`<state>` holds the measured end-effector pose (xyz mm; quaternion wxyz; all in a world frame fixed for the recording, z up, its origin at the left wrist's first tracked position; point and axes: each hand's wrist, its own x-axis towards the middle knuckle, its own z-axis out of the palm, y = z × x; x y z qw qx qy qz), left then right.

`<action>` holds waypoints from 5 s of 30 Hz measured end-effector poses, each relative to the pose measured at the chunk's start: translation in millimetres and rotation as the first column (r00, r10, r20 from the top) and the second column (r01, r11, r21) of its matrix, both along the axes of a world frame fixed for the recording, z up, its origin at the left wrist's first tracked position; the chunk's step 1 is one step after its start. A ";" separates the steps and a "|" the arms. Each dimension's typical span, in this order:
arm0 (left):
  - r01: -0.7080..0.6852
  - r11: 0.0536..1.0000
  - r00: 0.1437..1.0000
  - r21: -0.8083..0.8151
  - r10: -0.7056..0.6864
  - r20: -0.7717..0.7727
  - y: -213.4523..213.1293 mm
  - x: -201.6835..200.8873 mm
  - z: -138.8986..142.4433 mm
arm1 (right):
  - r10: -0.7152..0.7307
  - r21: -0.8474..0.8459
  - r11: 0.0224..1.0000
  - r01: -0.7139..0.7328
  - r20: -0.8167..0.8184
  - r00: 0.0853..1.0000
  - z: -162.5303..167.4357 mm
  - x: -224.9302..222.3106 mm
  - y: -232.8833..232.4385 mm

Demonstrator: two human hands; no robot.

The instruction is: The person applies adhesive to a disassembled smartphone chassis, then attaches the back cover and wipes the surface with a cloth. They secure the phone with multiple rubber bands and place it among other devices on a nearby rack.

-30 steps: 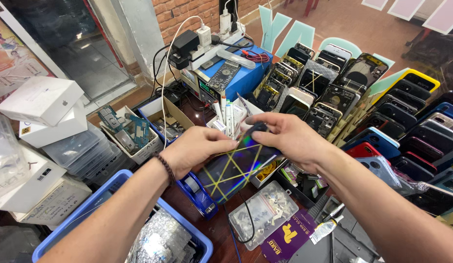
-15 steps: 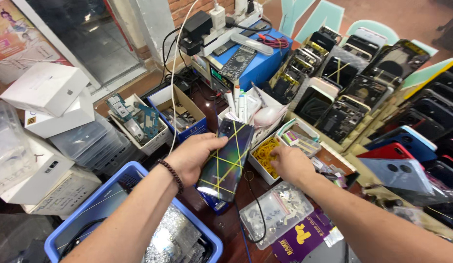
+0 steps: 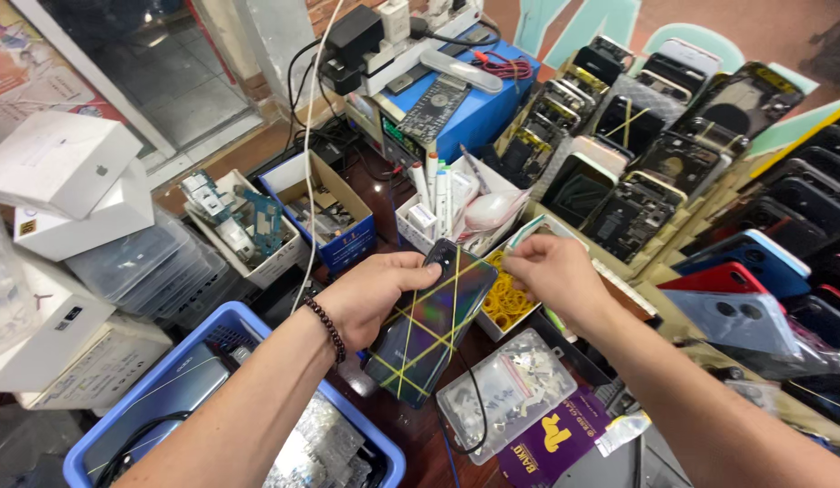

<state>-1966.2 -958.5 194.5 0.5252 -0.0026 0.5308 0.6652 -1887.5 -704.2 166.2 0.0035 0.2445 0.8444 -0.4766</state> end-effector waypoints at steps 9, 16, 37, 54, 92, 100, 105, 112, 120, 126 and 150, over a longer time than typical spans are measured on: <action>0.107 0.993 0.929 -0.044 -0.116 -0.351 17.0 19.9 42.4 | 0.221 -0.564 0.796 -0.218 -0.063 0.973 85.9 5.8 -17.5; 0.113 0.992 0.932 0.060 -0.085 -0.353 11.5 26.2 63.2 | 0.243 -0.518 0.779 -0.354 -0.270 0.932 116.2 29.5 -15.8; -0.128 0.926 0.992 0.354 0.113 0.064 -23.2 -10.7 128.1 | 0.336 -0.762 0.162 -0.627 -0.555 0.761 201.2 122.7 -14.1; -0.020 0.996 0.999 0.084 0.018 0.028 17.6 14.9 109.9 | 0.542 -0.671 0.626 -0.397 0.009 0.840 216.6 66.2 -0.4; -0.187 0.903 0.936 0.388 0.284 -0.209 81.4 67.5 113.7 | -0.238 -0.535 0.843 0.053 -0.281 0.930 151.7 80.6 3.0; -0.195 0.934 0.928 0.300 0.275 -0.253 92.0 71.6 81.5 | -0.251 -0.603 0.796 0.058 -0.240 0.938 115.1 87.4 8.3; -0.123 0.978 0.951 0.166 0.164 -0.263 80.0 106.4 56.6 | -0.260 -0.562 0.824 0.075 -0.258 0.930 71.9 128.3 -2.2; 0.017 0.997 0.974 0.071 -0.001 -0.228 121.2 127.9 51.9 | -0.267 -0.576 0.815 0.064 -0.275 0.924 58.2 180.4 33.9; 0.143 0.988 0.952 0.061 -0.121 -0.281 162.6 159.0 63.7 | -0.353 -0.492 0.856 0.156 -0.338 0.872 71.9 230.2 47.6; 0.179 0.974 0.927 0.137 -0.120 -0.354 192.8 179.0 82.8 | -0.379 -0.456 0.873 0.171 -0.415 0.827 100.6 249.7 69.4; 0.261 0.959 0.923 0.115 -0.213 -0.319 274.8 210.8 103.3 | -0.468 -0.412 0.854 0.318 -0.341 0.815 133.1 288.2 141.5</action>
